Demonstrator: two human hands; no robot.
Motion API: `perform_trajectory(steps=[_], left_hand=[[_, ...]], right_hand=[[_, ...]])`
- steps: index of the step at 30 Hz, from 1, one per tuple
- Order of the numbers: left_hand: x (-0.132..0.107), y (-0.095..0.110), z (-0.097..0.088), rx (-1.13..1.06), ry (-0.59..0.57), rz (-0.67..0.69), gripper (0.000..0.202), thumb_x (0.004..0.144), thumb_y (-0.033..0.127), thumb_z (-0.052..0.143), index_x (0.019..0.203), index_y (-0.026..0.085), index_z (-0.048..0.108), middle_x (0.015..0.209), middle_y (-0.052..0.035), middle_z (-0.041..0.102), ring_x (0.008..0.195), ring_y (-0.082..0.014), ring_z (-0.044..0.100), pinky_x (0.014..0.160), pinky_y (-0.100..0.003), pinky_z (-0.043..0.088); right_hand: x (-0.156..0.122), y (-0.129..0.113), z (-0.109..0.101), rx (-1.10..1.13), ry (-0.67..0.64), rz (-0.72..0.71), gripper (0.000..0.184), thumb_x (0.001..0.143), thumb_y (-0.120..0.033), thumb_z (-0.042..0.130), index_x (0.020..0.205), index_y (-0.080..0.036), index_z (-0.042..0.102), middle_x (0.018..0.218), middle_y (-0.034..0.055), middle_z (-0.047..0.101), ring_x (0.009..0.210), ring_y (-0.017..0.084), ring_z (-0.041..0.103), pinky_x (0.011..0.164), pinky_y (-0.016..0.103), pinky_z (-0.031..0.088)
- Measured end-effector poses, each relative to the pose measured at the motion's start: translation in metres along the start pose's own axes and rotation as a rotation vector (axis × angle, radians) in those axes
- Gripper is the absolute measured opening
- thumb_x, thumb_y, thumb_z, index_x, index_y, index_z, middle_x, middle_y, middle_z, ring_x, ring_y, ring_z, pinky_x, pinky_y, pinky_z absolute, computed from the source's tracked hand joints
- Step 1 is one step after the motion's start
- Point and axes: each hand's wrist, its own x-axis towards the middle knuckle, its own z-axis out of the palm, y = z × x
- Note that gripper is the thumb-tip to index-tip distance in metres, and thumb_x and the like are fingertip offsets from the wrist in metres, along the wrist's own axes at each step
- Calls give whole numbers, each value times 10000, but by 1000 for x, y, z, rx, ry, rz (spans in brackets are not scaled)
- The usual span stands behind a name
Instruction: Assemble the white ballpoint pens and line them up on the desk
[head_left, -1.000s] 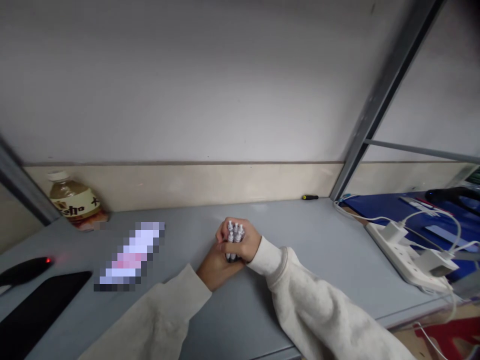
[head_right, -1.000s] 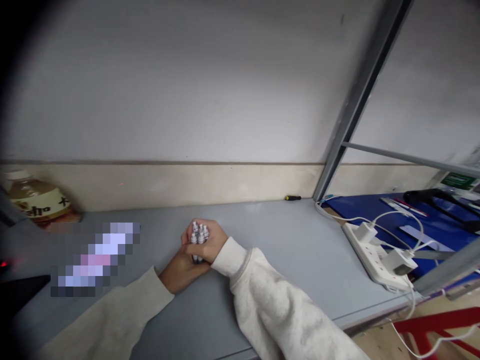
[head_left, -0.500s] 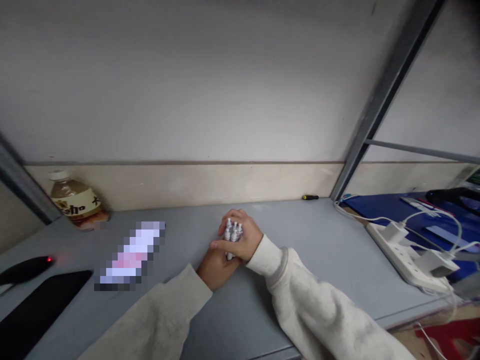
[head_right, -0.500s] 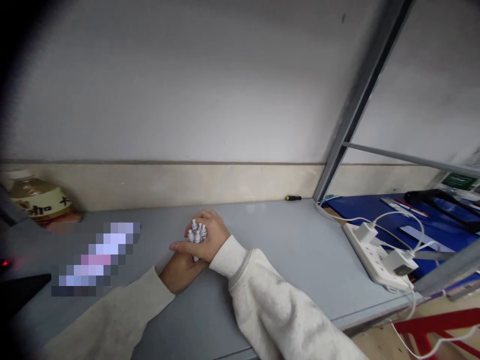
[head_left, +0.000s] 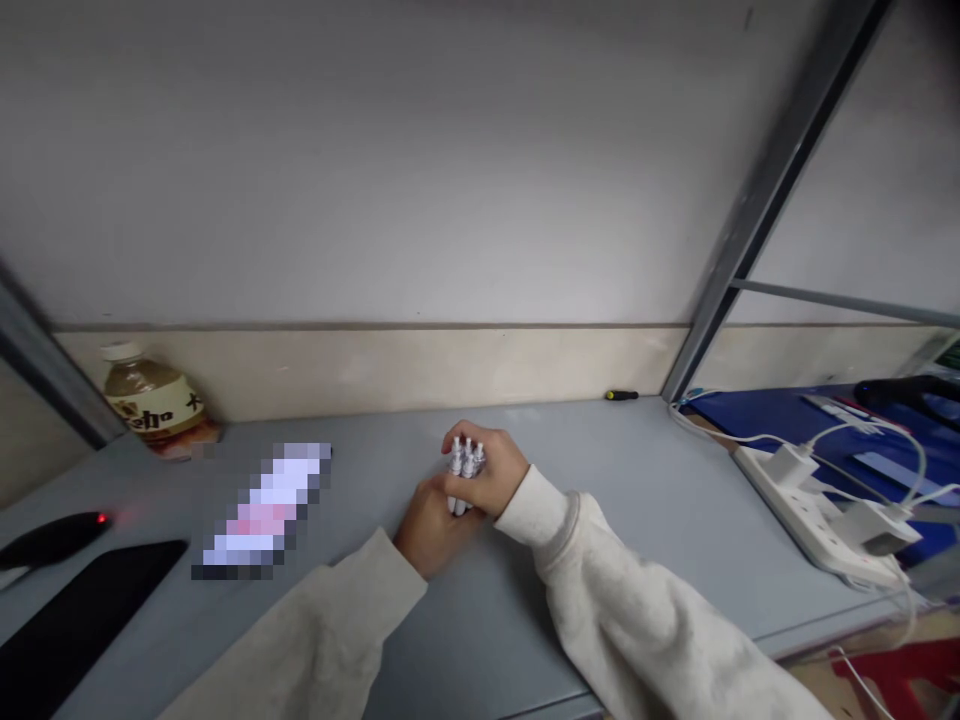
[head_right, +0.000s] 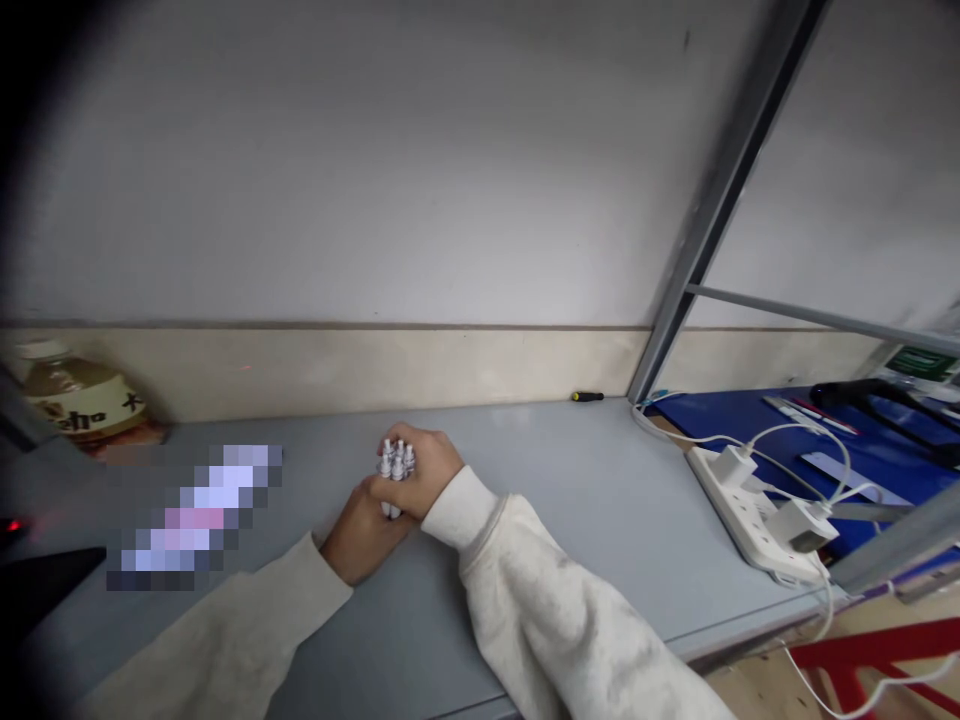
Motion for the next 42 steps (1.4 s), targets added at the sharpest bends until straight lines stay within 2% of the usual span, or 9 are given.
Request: perform_trajectory(steps=[2,5,10,18,24,30,36,39,42], left_hand=[[1,0,0,30,49,-16,147,648,171,546,754,140,643,746,-41,703,718,-209,644,622,-276,500],[1,0,-1,110,106,-40,170,664,172,538,796,137,640,783,-58,702,745,-223,647,629,-288,492],[2,1,-4,225,35,-110,112,653,159,560,736,125,627,746,-81,685,717,-239,648,614,-301,480],[7,10,-16,43,41,-40,86,579,121,579,660,152,579,626,24,625,590,-150,581,541,-239,460],[8,5,-16,-22,32,-1,51,564,114,575,585,147,543,575,33,590,531,-123,540,495,-220,436],[4,2,-11,-17,-13,-46,41,606,129,548,581,157,534,514,38,563,459,-115,522,436,-212,403],[4,2,-10,26,5,-77,25,622,164,555,600,163,543,536,27,592,495,-134,552,469,-226,422],[4,1,-10,65,11,-34,41,653,193,541,647,161,566,597,8,623,554,-148,583,513,-237,436],[3,2,-10,145,-13,-61,148,689,233,530,559,163,537,539,-7,606,529,-154,580,486,-235,396]], right_hand=[[0,-2,0,26,50,-9,274,585,-263,698,793,-189,536,582,-73,468,510,82,409,530,202,326],[2,-5,2,-6,102,-40,292,586,-332,713,749,-186,519,609,-55,480,546,94,425,552,215,331],[4,-2,4,-89,63,-52,240,654,-310,663,629,-184,460,585,-41,464,551,103,417,551,225,317],[5,4,4,-22,50,-134,224,664,-284,631,597,-183,442,572,-51,420,545,95,395,549,218,308],[6,1,0,19,-18,-64,233,605,-267,694,732,-183,518,601,-60,481,536,87,418,551,210,334],[7,1,-3,-33,-57,-44,301,558,-321,750,655,-178,504,579,-59,481,537,87,425,550,212,333],[9,2,-2,-149,-31,-30,309,574,-381,743,612,-172,519,575,-43,499,541,90,424,543,222,314],[11,4,-3,-73,-47,21,286,611,-397,714,653,-172,543,546,-53,487,517,83,420,528,215,312],[16,7,-1,12,-35,93,262,652,-403,675,688,-173,557,516,-64,462,493,79,411,508,206,308]])
